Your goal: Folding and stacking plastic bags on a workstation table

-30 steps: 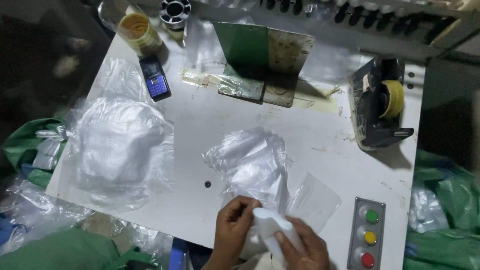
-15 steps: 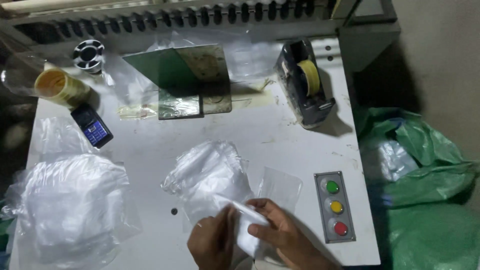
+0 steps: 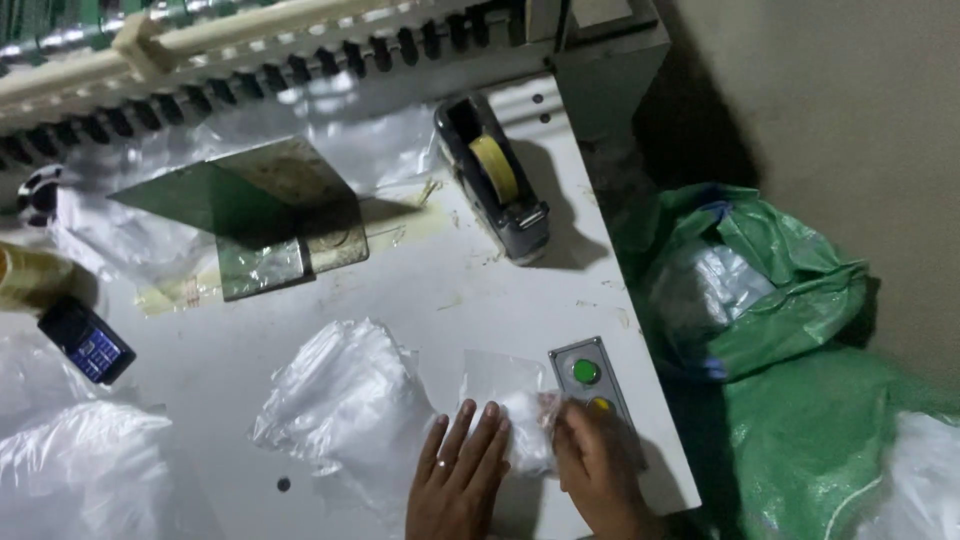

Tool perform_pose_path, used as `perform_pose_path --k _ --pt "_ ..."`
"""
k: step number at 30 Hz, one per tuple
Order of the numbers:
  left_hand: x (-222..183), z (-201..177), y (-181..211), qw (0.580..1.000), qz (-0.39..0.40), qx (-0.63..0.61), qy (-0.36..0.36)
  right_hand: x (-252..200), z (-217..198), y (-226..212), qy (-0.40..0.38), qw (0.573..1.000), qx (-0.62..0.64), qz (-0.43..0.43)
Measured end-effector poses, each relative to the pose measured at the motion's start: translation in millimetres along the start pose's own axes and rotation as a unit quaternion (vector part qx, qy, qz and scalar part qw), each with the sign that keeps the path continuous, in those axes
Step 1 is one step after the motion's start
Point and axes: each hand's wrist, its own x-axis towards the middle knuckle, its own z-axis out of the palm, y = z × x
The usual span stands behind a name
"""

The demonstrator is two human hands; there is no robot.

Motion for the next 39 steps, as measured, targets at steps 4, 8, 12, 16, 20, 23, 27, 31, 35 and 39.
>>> perform_pose_path --k 4,8,12,16,20,23,27,31,35,39 --pt "-3.3 18.0 0.4 0.989 0.050 0.111 -0.088 -15.1 14.3 24.7 0.096 0.995 -0.037 -0.010" --pt "8.1 18.4 -7.6 0.996 -0.005 0.046 -0.076 -1.5 13.4 20.8 0.043 0.996 -0.060 -0.058" --pt "26.9 23.9 -26.6 0.988 0.001 0.061 -0.139 13.4 1.2 -10.2 0.046 0.973 -0.119 -0.192" --pt "20.8 28.6 -37.4 0.964 -0.127 0.032 -0.231 -14.0 6.6 7.5 0.057 0.919 -0.205 -0.332" --pt "24.7 16.9 -40.5 0.978 -0.136 -0.006 -0.156 -4.2 13.3 48.2 -0.211 0.783 -0.395 -0.431" --pt "23.9 10.4 -43.4 0.988 -0.058 -0.019 -0.141 -1.0 0.6 11.1 -0.148 0.951 -0.133 -0.236" --pt "6.0 -1.8 -40.6 0.975 -0.005 -0.116 -0.187 11.8 -1.2 26.0 -0.169 0.943 -0.238 -0.158" --pt "-20.8 11.7 -51.4 0.970 -0.028 -0.108 -0.214 29.9 -0.3 5.8 -0.234 0.880 -0.327 -0.254" --pt "-24.2 5.5 -48.1 0.969 -0.056 -0.122 -0.208 34.3 2.1 13.4 -0.227 0.898 -0.237 -0.292" --pt "-31.5 4.7 -39.2 0.973 -0.090 -0.104 -0.184 31.4 -0.3 20.4 -0.230 0.897 -0.280 -0.253"
